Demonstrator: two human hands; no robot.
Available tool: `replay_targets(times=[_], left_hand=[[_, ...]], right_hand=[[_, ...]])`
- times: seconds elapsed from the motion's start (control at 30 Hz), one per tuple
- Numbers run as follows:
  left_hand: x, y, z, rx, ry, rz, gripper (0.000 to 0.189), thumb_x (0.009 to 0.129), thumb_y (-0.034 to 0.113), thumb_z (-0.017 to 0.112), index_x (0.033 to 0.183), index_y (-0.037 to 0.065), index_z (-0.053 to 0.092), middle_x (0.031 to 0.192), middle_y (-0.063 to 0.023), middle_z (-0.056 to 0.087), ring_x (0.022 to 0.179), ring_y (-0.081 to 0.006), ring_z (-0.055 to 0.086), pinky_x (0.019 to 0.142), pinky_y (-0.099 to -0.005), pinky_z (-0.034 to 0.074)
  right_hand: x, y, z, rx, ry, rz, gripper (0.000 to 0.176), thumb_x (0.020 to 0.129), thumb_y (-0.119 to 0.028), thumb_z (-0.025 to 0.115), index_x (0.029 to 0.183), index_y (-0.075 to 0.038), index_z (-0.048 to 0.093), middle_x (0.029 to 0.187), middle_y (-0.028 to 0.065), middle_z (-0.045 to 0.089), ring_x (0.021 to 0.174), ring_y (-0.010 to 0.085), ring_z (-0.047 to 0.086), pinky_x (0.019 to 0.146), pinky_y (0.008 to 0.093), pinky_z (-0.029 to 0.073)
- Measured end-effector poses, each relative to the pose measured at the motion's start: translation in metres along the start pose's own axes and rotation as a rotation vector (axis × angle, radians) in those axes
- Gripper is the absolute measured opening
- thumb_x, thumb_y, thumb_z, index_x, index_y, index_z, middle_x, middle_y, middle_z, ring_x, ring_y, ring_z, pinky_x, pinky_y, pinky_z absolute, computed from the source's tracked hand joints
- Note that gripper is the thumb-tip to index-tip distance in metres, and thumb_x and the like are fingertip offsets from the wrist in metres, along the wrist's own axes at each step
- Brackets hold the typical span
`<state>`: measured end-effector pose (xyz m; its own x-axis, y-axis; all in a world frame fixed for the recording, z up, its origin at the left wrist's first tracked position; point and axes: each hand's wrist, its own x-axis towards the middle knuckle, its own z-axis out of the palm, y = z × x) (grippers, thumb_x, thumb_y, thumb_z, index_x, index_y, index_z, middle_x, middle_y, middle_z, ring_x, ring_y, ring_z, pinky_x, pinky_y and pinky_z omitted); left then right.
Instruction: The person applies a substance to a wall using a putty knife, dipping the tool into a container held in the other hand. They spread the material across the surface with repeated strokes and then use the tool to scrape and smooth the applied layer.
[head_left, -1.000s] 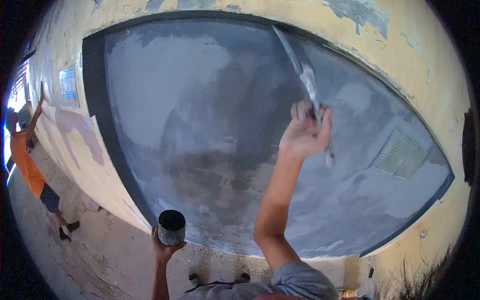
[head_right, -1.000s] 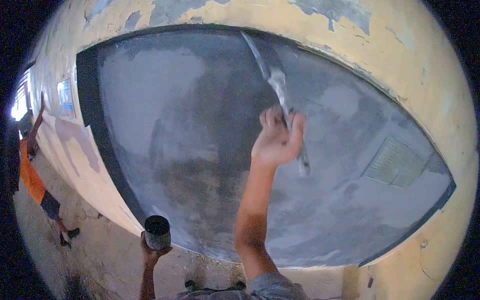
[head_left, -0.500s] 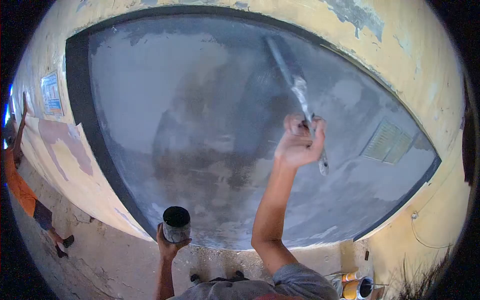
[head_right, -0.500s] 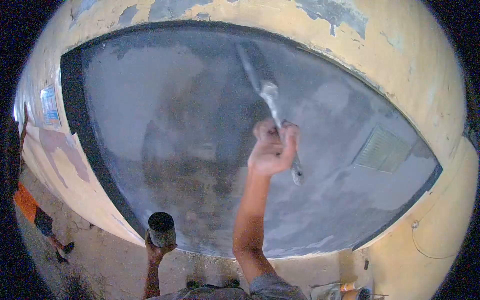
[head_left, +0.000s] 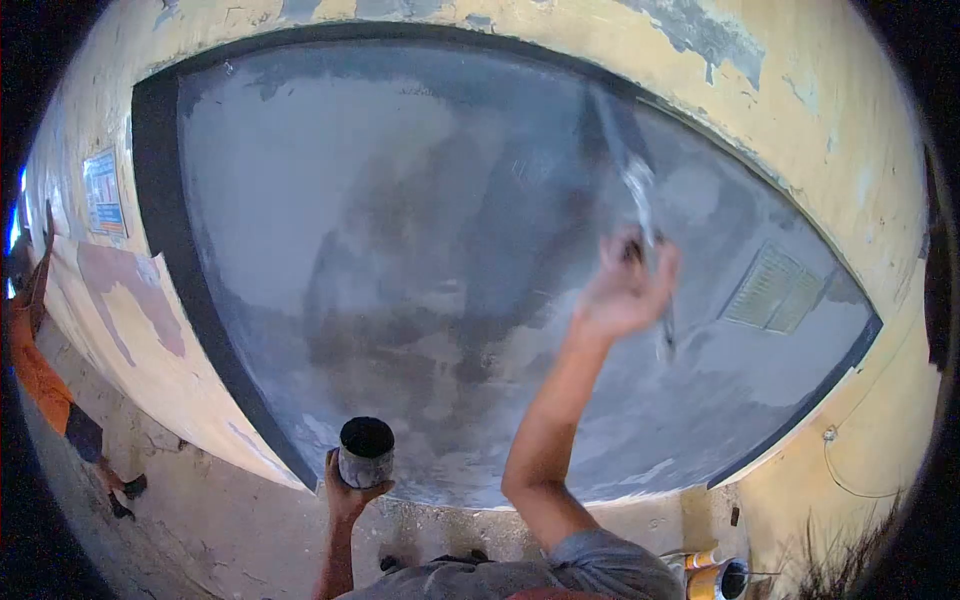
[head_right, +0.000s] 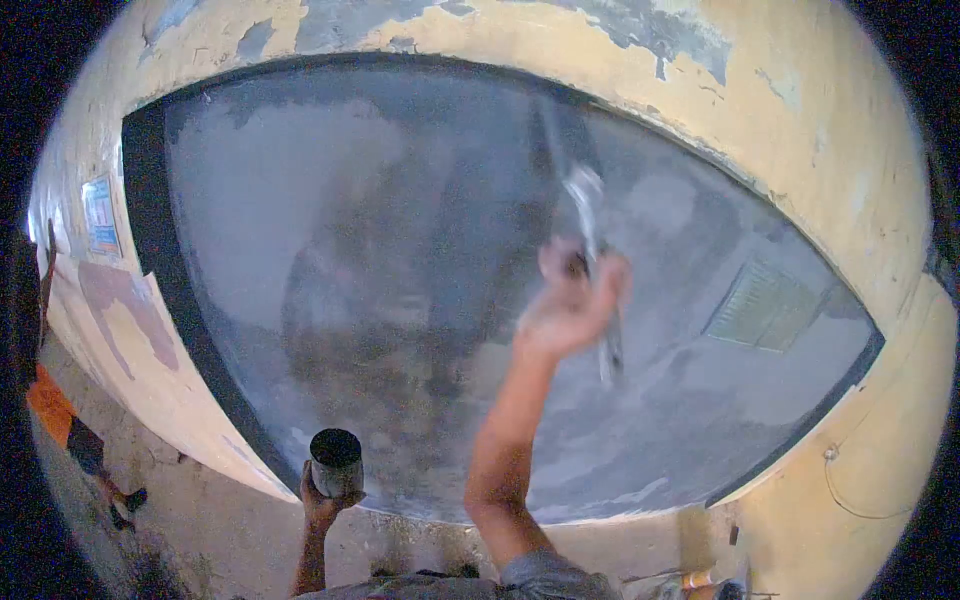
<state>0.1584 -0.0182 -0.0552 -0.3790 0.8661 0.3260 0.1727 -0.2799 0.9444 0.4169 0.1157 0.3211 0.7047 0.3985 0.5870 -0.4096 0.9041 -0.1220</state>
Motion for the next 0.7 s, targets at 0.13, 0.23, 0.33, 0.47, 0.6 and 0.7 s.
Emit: replay_targets(times=[0.13,0.23,0.33,0.47,0.6,0.7], left_hand=[[0.008,0.015,0.0,-0.032,0.05,-0.001,0.077,0.042,0.029,0.092,0.105,0.001,0.056,0.102,-0.0095,0.055,0.093,-0.0255,0.056,0.08,-0.041,0.047],[0.011,0.022,-0.005,0.01,0.03,0.0,0.076,0.042,0.026,0.091,0.104,0.001,0.056,0.102,-0.0099,0.057,0.091,-0.0253,0.057,0.08,-0.0407,0.047],[0.009,0.022,0.001,-0.312,0.11,-0.203,0.075,0.041,0.026,0.091,0.104,0.002,0.056,0.102,-0.01,0.06,0.091,-0.0245,0.058,0.081,-0.0396,0.047],[0.012,0.001,-0.004,-0.004,0.023,-0.033,0.077,0.041,0.026,0.092,0.106,0.003,0.055,0.101,-0.0098,0.061,0.091,-0.0237,0.058,0.081,-0.0381,0.047],[0.009,0.007,0.003,-0.061,-0.017,-0.074,0.079,0.042,0.025,0.092,0.108,0.003,0.054,0.101,-0.0097,0.061,0.091,-0.0238,0.058,0.081,-0.0378,0.047],[0.013,-0.002,0.007,-0.072,-0.061,-0.07,0.08,0.042,0.025,0.092,0.108,0.003,0.054,0.102,-0.0097,0.06,0.092,-0.0237,0.058,0.081,-0.0384,0.047]], right_hand=[[-0.006,-0.02,-0.019,-0.05,-0.194,-0.179,0.025,0.09,-0.031,0.054,0.097,-0.006,0.053,0.079,0.0123,0.059,0.068,0.0193,0.055,0.061,0.0308,0.041],[-0.021,0.005,0.017,-0.27,-0.03,-0.182,0.025,0.091,-0.029,0.054,0.098,-0.005,0.052,0.075,0.0092,0.058,0.068,0.0173,0.056,0.061,0.0272,0.042],[-0.035,0.056,0.029,-0.189,-0.347,-0.009,0.021,0.093,-0.024,0.055,0.094,-0.003,0.055,0.075,0.0073,0.06,0.068,0.0142,0.056,0.061,0.0257,0.043],[-0.077,0.038,0.086,-0.39,-0.725,-0.132,0.024,0.095,-0.022,0.054,0.083,-0.003,0.062,0.074,0.0051,0.061,0.063,0.0082,0.052,0.056,0.0234,0.041],[-0.07,0.034,0.078,-0.229,-0.857,0.219,0.008,0.087,-0.01,0.058,0.084,-0.003,0.061,0.075,0.0096,0.061,0.069,0.0154,0.06,0.064,0.0294,0.047],[-0.037,0.047,0.036,-0.444,-0.611,-0.121,0.014,0.089,-0.016,0.059,0.083,-0.003,0.061,0.079,0.0056,0.061,0.07,0.0138,0.057,0.065,0.0285,0.045]])
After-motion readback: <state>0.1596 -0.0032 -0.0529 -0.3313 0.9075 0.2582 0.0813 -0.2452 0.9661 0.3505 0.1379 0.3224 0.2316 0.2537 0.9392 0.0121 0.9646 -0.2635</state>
